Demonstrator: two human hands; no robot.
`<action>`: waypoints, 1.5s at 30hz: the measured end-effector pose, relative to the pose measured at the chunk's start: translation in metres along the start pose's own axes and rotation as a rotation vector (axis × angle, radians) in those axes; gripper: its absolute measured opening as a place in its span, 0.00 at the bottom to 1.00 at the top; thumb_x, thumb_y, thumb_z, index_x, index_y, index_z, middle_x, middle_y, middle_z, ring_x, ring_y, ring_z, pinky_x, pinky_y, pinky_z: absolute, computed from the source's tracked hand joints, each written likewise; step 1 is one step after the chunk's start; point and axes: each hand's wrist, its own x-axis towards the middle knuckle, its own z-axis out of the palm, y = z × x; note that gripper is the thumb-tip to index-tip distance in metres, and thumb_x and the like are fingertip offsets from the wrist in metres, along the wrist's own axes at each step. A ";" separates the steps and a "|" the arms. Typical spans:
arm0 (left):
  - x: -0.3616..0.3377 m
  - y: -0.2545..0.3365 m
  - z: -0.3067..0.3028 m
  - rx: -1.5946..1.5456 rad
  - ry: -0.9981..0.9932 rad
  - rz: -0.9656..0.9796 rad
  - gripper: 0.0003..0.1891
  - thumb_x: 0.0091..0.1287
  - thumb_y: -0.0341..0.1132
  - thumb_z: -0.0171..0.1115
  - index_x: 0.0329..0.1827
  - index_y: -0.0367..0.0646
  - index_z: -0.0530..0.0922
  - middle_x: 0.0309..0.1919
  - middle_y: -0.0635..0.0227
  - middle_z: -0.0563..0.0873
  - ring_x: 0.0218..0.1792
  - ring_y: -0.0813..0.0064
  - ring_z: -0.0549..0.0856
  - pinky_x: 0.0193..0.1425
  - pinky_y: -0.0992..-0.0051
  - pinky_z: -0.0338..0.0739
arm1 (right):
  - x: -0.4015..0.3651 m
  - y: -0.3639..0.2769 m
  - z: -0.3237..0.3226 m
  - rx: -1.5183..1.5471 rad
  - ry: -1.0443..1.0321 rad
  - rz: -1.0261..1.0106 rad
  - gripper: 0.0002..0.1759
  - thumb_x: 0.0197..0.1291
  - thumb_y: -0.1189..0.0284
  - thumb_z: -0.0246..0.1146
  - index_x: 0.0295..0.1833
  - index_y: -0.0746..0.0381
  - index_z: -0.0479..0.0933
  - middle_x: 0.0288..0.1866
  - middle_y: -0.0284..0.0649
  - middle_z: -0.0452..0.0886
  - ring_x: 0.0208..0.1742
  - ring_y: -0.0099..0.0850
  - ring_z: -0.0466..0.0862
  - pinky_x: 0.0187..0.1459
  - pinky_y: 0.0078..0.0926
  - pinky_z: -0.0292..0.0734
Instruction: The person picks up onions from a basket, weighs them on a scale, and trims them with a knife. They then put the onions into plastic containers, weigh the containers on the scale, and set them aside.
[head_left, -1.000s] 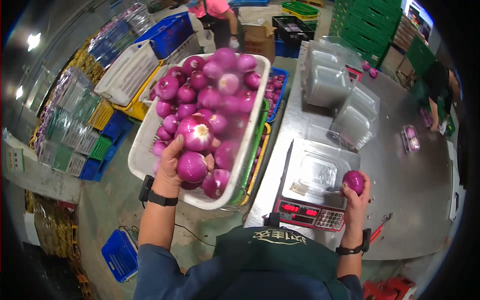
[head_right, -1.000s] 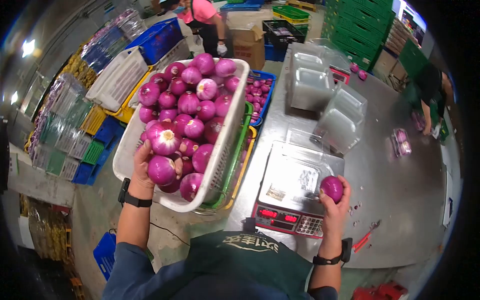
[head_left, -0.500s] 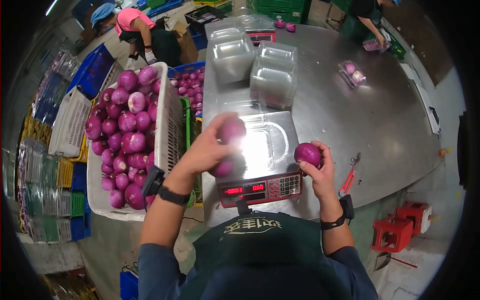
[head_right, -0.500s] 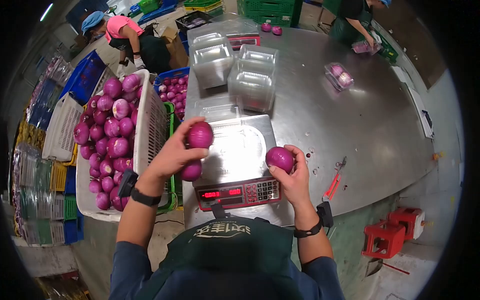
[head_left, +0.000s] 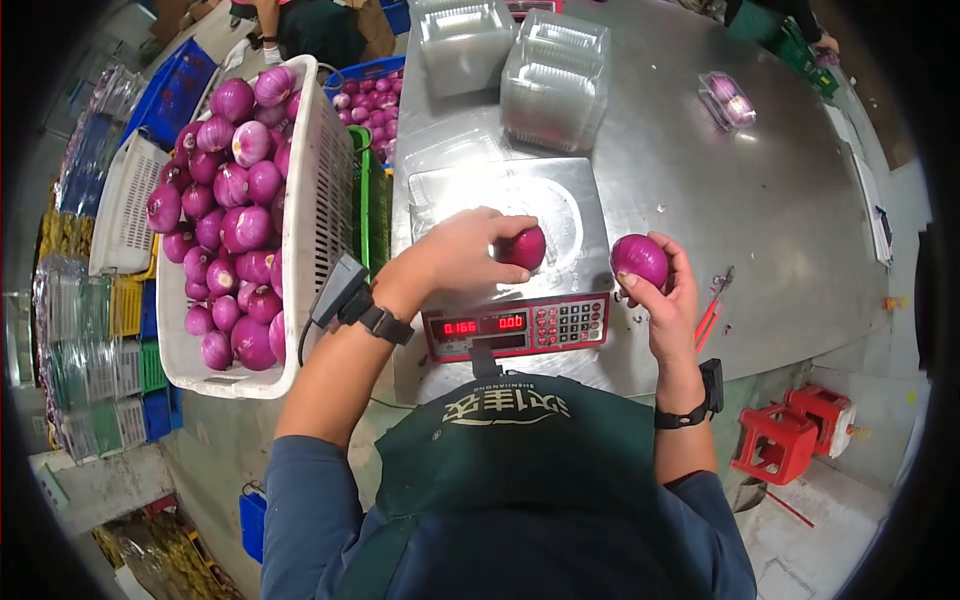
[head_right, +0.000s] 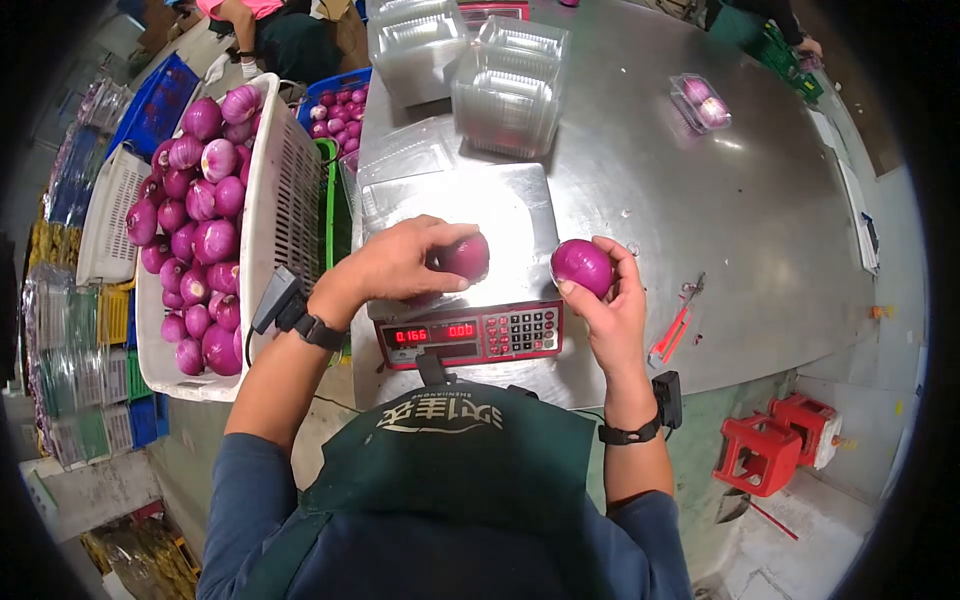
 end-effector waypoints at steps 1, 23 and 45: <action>-0.005 0.003 0.001 0.015 0.043 0.017 0.35 0.60 0.48 0.78 0.71 0.50 0.79 0.51 0.50 0.87 0.54 0.46 0.85 0.61 0.57 0.79 | 0.002 0.000 0.003 -0.007 -0.014 -0.005 0.37 0.59 0.71 0.77 0.72 0.64 0.70 0.56 0.41 0.81 0.50 0.26 0.85 0.49 0.21 0.82; -0.063 0.002 0.063 0.290 0.664 0.231 0.27 0.49 0.34 0.81 0.55 0.45 0.83 0.56 0.60 0.82 0.58 0.50 0.79 0.63 0.51 0.73 | 0.081 0.000 0.120 -0.755 -0.560 -0.672 0.24 0.57 0.60 0.76 0.56 0.61 0.86 0.57 0.48 0.87 0.58 0.49 0.84 0.60 0.43 0.81; -0.122 0.008 0.085 -0.749 0.881 -0.545 0.26 0.66 0.35 0.79 0.63 0.36 0.77 0.41 0.75 0.78 0.35 0.88 0.74 0.39 0.83 0.75 | 0.070 -0.022 0.153 -1.354 -0.409 -0.518 0.34 0.56 0.40 0.68 0.35 0.66 0.86 0.29 0.54 0.88 0.34 0.51 0.90 0.41 0.45 0.86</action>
